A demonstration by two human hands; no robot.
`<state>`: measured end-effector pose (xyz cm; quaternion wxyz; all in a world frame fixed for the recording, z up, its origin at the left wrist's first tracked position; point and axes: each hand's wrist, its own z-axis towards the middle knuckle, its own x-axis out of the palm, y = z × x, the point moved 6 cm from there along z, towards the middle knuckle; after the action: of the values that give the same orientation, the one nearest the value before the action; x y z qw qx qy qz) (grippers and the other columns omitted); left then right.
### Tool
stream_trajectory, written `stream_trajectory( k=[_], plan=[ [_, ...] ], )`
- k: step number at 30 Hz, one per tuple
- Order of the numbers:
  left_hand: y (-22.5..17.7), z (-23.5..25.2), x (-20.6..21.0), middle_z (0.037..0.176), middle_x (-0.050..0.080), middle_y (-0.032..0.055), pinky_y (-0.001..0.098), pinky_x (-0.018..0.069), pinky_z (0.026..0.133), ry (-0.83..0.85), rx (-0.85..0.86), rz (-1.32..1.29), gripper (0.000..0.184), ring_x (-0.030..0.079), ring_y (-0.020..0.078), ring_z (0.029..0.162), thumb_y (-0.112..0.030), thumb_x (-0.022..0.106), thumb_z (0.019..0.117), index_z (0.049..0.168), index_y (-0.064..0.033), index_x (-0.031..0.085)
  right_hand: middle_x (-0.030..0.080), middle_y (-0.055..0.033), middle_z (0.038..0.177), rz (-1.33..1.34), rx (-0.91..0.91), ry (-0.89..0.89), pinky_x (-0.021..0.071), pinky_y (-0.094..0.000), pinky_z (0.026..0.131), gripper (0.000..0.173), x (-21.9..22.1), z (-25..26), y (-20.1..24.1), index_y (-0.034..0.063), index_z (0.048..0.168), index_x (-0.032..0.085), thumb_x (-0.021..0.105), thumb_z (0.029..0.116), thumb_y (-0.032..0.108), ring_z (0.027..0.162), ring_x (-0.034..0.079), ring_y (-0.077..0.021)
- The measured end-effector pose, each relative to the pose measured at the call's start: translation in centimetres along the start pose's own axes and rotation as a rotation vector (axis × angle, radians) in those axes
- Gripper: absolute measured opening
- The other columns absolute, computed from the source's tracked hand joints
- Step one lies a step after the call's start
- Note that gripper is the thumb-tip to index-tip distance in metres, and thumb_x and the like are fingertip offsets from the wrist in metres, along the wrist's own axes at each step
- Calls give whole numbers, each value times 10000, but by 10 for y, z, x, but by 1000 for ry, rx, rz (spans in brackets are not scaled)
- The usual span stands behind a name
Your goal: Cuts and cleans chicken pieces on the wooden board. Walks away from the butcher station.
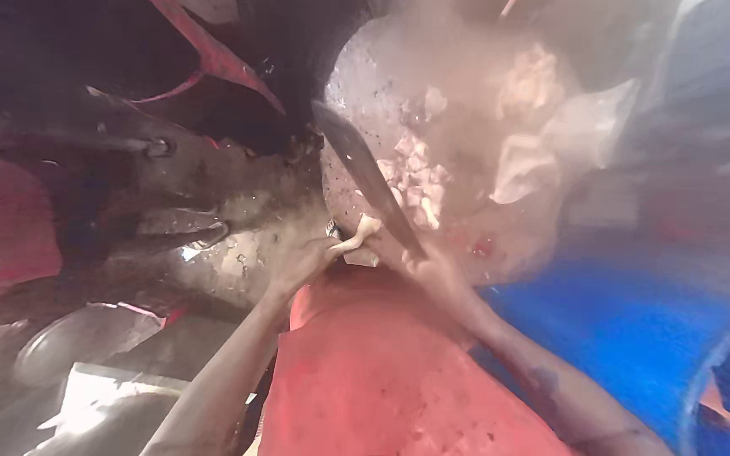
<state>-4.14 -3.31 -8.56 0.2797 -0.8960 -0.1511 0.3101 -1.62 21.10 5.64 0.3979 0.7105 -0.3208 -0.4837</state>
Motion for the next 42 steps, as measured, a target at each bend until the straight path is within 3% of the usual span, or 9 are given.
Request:
stream_trajectory(
  k=[2,7,15,20,22,28,34,38,42],
  plan=[
    [3,0,5,1135,721,150,617,525,924,-60,32,15,372,695,334,1051,-405,525,1057,1228,-127,703,707,-85,909,-83,-126,-18,587,-336,756,740,11,-6,-6,17,1122,682,265,1060,625,826,679,-130],
    [3,-8,-2,1228,705,107,599,510,988,-69,-6,37,350,675,309,1136,-395,522,1064,1261,-168,699,693,-188,1144,-315,502,420,510,-584,964,632,34,-2,-88,70,1319,616,267,1091,545,1098,670,-333],
    [-24,6,4,1020,710,166,552,564,844,-343,-174,-203,388,703,318,913,-412,595,1035,1242,-87,640,633,-64,820,-51,184,118,553,-390,666,612,38,2,-33,33,1228,629,314,1064,530,711,619,-167],
    [-22,2,7,1192,684,133,495,535,987,-412,-54,-185,339,662,280,1118,-361,620,1021,1211,-85,671,669,-206,1220,-178,514,297,496,-522,1034,548,39,-10,-90,18,1373,577,306,1116,419,1166,644,-309],
    [-30,-25,-10,1294,632,106,417,505,1048,-520,79,-303,245,589,226,1233,-250,671,972,1146,-80,698,653,-232,1249,-114,513,197,488,-515,1045,567,28,-19,-98,-29,1372,562,280,1117,393,1188,630,-316],
    [-8,6,-25,1044,694,115,438,576,792,-557,-78,-492,305,682,210,860,-267,664,1010,1258,-101,600,670,-214,1211,-152,395,64,517,-507,1000,579,11,11,-47,-12,1407,536,281,1106,412,1123,659,-305],
    [-26,2,-33,865,701,129,529,564,677,-629,-104,-210,267,687,294,741,-271,675,978,1177,-96,638,722,-88,1018,-158,-102,-51,593,-396,833,817,28,10,9,22,1234,661,190,1047,663,937,694,-150],
    [-26,4,-31,962,712,148,539,576,777,-558,-119,-122,295,704,309,849,-274,657,984,1196,-70,647,701,-161,1106,-241,311,291,538,-527,936,547,58,15,-53,65,1310,627,301,1107,455,1041,684,-285],
    [-5,-23,-51,964,696,123,450,568,755,-577,-111,-402,270,670,226,805,-268,672,992,1162,-58,647,656,-140,945,-89,428,303,545,-482,825,517,51,-1,-58,30,1211,628,308,1113,423,881,654,-253]
  ],
)
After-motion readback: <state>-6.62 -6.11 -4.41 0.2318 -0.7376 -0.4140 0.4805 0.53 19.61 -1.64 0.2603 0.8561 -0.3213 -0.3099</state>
